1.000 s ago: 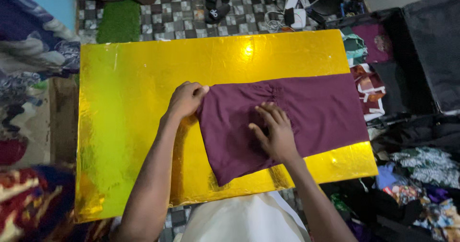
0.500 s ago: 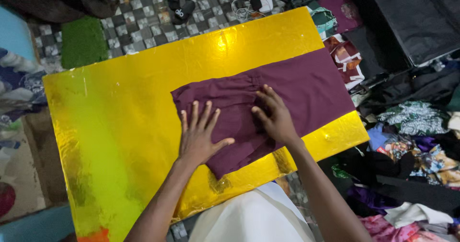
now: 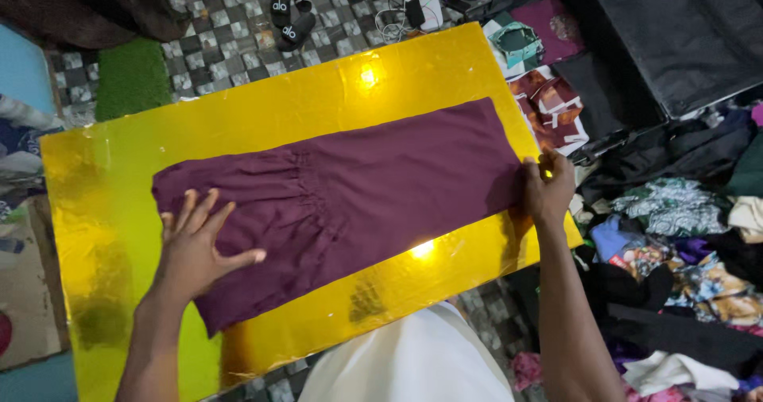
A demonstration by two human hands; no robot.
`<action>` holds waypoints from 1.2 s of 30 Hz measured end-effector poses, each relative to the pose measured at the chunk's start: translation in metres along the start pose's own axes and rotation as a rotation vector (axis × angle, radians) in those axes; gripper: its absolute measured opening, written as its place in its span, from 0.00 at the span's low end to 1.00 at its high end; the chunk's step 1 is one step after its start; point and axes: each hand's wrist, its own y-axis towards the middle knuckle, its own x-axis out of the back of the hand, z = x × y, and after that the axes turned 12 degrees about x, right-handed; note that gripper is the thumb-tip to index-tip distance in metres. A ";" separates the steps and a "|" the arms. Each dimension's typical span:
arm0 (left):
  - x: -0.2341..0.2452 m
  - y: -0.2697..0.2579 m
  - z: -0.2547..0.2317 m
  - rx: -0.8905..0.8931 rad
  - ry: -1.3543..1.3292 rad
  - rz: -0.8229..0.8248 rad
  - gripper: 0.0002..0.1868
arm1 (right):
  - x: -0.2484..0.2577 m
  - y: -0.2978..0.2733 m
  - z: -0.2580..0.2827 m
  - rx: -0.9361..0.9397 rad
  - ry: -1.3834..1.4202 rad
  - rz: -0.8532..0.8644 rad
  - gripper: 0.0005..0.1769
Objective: The person folds a white pair of trousers, a patterned maroon shirt, and a solid maroon garment on a yellow table. Each item is smoothed, folded into a compact rectangle, and placed into a black suitcase.
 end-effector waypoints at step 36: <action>-0.046 -0.045 -0.189 0.017 -1.101 -0.319 0.33 | 0.017 0.029 0.132 -0.453 1.544 0.614 0.29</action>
